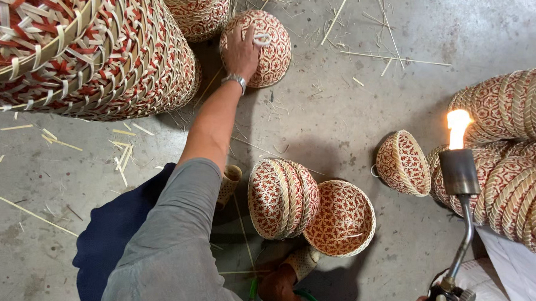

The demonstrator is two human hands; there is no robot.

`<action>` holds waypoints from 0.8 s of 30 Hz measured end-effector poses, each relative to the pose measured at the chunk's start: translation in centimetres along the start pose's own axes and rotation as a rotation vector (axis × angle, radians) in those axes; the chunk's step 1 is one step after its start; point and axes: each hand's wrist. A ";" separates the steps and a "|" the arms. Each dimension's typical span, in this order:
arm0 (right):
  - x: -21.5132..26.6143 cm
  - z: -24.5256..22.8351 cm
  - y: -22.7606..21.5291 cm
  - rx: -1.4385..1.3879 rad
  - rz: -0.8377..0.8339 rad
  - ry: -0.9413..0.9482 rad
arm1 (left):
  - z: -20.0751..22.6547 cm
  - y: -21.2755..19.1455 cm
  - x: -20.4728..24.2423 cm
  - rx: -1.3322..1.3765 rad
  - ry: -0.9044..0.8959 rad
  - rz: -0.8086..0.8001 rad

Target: The person uses a handheld blowtorch to apply heat to the surface of woven baskets. They rotate the baskets to treat different areas and stack the finished items on the floor.

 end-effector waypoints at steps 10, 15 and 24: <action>9.7 -11.9 7.0 -0.095 0.054 -0.383 | 3.0 2.4 14.6 0.292 0.027 0.201; 12.7 -14.8 8.4 -0.170 0.097 -0.453 | 7.3 -1.5 31.9 0.446 -0.175 0.107; 17.4 -16.5 8.4 -0.156 0.111 -0.475 | 5.8 1.6 42.4 0.598 -0.094 -0.368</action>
Point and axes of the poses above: each hand's wrist, its own x-axis away from the middle knuckle, its own y-axis out of the palm, z = x × y, and after that the axes turned 5 degrees about x, right-handed
